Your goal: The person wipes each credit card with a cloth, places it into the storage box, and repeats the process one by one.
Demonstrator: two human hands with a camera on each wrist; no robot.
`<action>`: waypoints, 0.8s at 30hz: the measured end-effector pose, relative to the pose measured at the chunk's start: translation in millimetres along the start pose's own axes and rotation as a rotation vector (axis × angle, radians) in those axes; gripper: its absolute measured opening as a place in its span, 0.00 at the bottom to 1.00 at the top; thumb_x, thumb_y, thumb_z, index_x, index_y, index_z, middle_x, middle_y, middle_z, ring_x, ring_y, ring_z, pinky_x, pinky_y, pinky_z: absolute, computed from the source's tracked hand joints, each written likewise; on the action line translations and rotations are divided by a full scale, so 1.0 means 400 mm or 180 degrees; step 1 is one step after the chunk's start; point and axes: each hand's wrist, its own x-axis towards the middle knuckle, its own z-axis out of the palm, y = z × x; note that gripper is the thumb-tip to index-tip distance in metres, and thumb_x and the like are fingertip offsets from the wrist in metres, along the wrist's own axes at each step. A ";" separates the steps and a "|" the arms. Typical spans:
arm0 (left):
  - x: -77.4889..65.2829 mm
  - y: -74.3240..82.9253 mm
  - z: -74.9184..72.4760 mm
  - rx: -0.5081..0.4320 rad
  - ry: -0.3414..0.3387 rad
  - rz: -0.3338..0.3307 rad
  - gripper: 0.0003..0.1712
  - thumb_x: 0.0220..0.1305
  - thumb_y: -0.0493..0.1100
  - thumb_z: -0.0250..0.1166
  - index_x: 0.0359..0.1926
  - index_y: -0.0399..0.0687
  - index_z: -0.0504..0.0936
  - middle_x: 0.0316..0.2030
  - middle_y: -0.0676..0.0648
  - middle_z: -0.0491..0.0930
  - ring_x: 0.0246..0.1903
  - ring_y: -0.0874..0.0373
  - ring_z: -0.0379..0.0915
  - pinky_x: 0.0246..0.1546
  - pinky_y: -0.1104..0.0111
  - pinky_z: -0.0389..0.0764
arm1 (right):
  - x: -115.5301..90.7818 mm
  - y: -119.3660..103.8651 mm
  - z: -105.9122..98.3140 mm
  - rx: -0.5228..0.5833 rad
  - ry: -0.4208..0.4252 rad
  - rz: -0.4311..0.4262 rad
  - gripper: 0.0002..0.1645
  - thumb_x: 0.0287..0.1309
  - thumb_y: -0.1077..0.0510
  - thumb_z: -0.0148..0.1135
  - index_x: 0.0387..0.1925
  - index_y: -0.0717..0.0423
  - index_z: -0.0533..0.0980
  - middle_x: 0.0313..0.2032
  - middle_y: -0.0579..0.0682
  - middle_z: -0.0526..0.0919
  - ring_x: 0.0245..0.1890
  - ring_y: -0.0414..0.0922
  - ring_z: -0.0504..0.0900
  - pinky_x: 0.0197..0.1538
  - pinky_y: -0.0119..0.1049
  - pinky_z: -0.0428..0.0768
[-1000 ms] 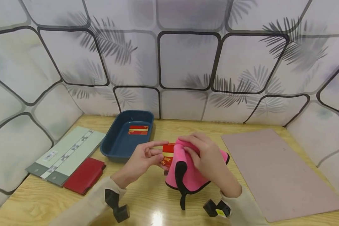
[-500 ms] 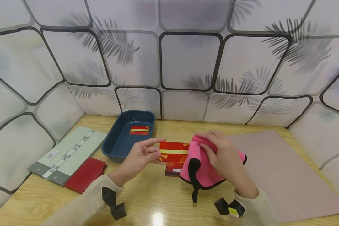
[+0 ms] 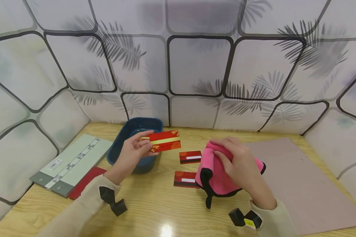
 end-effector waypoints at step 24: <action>0.167 0.013 -0.181 0.1132 0.0353 -0.0760 0.30 0.64 0.25 0.48 0.68 0.34 0.63 0.49 0.31 0.76 0.23 0.61 0.79 0.40 0.62 0.85 | -0.002 0.014 0.007 0.0060 -0.0073 -0.0072 0.27 0.37 0.76 0.72 0.44 0.58 0.83 0.36 0.49 0.85 0.38 0.40 0.81 0.49 0.14 0.71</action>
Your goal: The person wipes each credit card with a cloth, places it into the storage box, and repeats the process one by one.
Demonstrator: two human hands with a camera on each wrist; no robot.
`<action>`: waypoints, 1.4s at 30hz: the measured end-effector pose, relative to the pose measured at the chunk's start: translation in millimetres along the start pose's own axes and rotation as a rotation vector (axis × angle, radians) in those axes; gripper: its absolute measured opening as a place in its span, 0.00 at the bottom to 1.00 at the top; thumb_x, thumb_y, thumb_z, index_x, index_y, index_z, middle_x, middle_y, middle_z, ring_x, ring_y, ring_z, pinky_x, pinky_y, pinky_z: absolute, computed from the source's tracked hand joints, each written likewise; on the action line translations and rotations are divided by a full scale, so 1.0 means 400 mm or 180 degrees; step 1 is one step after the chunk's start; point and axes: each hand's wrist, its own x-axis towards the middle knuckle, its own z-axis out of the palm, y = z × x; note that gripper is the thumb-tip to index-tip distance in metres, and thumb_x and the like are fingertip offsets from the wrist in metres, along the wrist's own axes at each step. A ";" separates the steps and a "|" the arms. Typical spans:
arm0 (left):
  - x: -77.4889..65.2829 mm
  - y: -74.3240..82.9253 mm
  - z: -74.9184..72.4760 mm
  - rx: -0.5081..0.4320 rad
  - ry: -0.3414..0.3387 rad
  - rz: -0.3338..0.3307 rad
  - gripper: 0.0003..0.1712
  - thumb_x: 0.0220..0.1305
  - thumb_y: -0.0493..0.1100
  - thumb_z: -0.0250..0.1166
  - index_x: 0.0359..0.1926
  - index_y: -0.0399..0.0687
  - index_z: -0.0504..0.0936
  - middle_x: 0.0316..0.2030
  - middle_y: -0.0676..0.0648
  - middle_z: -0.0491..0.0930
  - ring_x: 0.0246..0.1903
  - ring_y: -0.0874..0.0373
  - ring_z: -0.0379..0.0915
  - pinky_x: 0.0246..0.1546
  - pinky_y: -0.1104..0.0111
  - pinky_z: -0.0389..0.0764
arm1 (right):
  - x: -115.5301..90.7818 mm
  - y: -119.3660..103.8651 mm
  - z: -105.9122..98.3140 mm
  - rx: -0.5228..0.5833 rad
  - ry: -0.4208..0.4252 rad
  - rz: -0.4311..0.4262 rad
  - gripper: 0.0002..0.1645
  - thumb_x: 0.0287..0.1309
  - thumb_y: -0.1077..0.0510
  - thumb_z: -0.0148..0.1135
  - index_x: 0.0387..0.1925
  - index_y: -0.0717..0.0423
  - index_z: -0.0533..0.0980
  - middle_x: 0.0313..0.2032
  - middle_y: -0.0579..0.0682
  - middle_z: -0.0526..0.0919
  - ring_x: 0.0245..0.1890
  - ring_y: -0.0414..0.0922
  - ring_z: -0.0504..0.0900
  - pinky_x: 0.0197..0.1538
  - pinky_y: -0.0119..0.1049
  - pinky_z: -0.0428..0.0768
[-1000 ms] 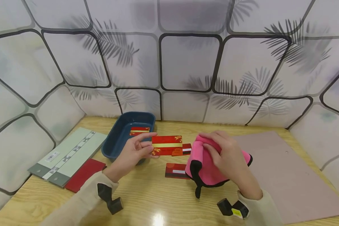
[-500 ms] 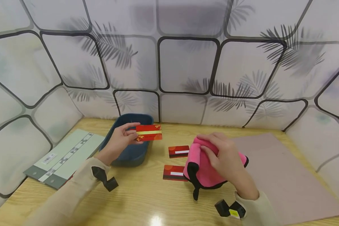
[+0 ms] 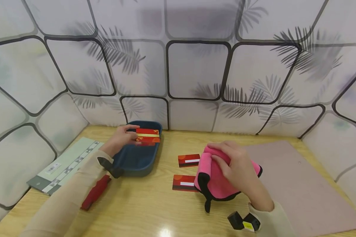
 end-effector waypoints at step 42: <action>0.056 0.009 0.044 0.1708 0.0306 0.0797 0.18 0.57 0.35 0.66 0.49 0.33 0.80 0.43 0.37 0.84 0.41 0.45 0.81 0.43 0.58 0.83 | -0.006 -0.008 0.004 0.0061 -0.0105 0.0044 0.27 0.38 0.75 0.71 0.45 0.57 0.82 0.38 0.48 0.85 0.39 0.40 0.81 0.51 0.14 0.71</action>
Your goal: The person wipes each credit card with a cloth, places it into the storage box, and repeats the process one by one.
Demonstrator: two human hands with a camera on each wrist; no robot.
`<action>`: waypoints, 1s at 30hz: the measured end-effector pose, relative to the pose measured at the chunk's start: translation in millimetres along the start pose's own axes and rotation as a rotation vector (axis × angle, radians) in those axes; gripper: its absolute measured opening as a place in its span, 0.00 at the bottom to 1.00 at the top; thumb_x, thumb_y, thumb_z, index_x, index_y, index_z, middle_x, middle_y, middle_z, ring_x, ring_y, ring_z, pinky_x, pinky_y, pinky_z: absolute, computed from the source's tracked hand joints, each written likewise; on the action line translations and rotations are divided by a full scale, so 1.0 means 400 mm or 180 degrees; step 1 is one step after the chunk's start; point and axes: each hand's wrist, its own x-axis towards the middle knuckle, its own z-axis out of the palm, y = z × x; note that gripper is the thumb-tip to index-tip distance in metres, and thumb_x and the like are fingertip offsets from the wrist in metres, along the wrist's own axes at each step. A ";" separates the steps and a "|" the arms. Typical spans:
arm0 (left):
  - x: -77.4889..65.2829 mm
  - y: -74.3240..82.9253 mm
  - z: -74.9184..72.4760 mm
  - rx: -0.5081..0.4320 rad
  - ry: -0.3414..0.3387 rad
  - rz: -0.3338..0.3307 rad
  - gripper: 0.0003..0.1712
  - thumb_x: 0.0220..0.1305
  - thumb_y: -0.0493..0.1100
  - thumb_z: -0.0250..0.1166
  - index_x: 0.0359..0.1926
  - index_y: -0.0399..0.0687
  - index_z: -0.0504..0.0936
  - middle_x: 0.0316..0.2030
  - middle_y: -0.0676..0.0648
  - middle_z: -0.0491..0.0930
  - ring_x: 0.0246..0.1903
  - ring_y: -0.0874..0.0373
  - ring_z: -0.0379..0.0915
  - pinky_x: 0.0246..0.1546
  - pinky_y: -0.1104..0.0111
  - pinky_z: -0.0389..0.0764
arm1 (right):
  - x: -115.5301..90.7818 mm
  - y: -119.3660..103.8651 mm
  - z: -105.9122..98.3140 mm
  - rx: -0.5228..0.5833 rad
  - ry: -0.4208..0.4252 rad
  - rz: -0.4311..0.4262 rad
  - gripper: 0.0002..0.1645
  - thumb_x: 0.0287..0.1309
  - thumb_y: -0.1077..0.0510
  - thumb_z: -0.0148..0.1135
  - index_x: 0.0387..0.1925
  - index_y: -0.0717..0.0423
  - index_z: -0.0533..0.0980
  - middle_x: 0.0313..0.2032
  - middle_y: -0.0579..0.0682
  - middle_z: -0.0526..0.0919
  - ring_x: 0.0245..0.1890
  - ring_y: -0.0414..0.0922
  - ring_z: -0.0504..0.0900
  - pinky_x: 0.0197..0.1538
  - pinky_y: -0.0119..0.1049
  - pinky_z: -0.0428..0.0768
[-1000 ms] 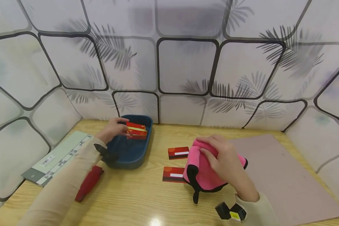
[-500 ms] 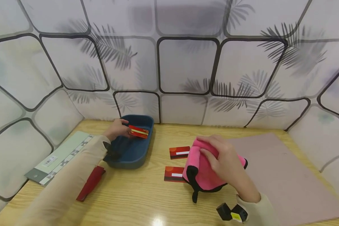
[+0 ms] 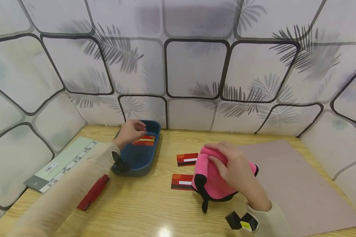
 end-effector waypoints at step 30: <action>-0.110 0.183 0.225 -0.1419 -0.0578 -0.0084 0.16 0.59 0.33 0.66 0.49 0.35 0.76 0.44 0.38 0.81 0.36 0.52 0.80 0.35 0.66 0.84 | 0.000 0.013 -0.055 -0.0207 0.0161 0.0089 0.29 0.35 0.76 0.72 0.46 0.58 0.82 0.38 0.51 0.85 0.39 0.37 0.80 0.51 0.13 0.70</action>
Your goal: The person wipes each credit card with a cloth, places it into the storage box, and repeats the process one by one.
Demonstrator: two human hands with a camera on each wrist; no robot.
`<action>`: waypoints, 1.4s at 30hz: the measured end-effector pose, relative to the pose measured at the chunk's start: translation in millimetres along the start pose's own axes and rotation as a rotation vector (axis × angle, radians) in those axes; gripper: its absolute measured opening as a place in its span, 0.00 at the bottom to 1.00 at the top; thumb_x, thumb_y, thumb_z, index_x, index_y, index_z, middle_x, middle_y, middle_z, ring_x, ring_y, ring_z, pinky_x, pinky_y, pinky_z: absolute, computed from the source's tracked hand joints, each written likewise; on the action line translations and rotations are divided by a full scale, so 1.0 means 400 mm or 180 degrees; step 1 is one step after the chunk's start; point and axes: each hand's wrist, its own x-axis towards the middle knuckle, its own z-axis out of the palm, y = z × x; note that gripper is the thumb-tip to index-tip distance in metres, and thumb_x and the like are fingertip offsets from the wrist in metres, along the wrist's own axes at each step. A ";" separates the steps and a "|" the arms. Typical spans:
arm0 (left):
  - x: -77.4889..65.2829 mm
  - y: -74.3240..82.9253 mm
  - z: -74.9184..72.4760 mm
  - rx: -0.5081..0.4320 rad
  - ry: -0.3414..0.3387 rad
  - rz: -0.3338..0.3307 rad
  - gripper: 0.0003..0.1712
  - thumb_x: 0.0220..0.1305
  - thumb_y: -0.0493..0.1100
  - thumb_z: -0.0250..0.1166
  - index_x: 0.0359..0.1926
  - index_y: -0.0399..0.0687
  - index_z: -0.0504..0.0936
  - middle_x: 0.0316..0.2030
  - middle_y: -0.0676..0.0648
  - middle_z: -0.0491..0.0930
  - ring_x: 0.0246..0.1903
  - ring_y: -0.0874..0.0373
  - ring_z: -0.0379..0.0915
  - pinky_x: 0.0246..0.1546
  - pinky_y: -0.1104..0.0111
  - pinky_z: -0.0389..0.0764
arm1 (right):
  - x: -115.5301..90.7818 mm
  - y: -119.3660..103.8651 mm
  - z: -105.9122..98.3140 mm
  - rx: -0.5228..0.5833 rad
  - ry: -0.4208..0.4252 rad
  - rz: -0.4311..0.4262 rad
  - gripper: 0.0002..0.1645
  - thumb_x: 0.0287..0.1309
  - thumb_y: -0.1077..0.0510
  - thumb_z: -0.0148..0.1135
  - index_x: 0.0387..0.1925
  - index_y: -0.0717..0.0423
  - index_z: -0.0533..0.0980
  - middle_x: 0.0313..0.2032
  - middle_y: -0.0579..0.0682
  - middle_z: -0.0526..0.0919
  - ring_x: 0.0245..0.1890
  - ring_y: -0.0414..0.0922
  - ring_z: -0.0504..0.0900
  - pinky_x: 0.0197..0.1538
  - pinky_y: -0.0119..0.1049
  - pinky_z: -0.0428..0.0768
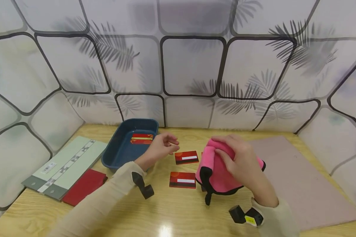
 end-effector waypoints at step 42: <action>0.039 -0.185 0.084 0.1432 0.0112 0.0452 0.30 0.44 0.47 0.79 0.42 0.42 0.70 0.51 0.39 0.64 0.52 0.44 0.53 0.52 0.54 0.57 | 0.001 0.000 0.014 0.0109 0.0030 -0.0071 0.29 0.36 0.75 0.73 0.46 0.59 0.82 0.38 0.51 0.85 0.40 0.40 0.81 0.54 0.14 0.71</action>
